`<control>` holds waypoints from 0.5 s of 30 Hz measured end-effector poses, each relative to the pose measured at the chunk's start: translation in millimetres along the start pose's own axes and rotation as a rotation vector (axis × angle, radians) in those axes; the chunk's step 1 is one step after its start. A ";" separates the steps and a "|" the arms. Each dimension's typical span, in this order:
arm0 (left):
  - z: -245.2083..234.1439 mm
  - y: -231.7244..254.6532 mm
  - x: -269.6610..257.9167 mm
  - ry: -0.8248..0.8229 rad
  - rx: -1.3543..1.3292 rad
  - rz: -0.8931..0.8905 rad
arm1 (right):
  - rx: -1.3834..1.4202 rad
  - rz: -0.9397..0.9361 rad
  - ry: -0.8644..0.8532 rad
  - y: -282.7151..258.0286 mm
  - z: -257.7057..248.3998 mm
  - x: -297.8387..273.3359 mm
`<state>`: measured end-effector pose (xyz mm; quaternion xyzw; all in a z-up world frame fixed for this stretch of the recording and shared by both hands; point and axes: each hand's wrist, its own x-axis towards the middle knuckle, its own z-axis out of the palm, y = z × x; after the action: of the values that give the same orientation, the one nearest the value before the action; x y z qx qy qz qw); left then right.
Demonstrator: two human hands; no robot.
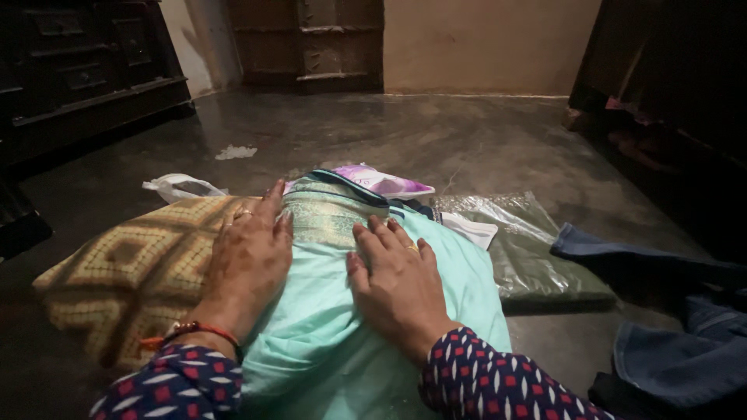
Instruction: The person unfolds and handles several articles of clothing on the floor, including a light blue garment, a patterned fabric, and a green garment in a plastic bag.
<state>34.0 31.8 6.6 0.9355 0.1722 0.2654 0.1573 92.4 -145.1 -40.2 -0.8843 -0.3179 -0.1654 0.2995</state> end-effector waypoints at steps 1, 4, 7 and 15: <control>1.6 -2.3 2.4 0.001 -0.001 0.000 | -0.002 -0.002 0.000 -1.4 -1.5 -0.7; 4.9 -4.2 6.9 0.044 0.054 0.108 | -0.016 -0.108 0.077 -5.4 -5.2 -2.5; 6.6 0.1 5.6 -0.017 0.005 0.079 | -0.032 -0.253 0.181 -9.6 -4.6 -0.3; 3.0 6.0 1.3 0.004 -0.050 0.163 | 0.008 -0.256 0.145 -10.6 -5.3 4.7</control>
<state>38.0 26.4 7.1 0.9417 0.0891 0.2834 0.1579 88.3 -139.7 -29.4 -0.8210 -0.4062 -0.2643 0.3017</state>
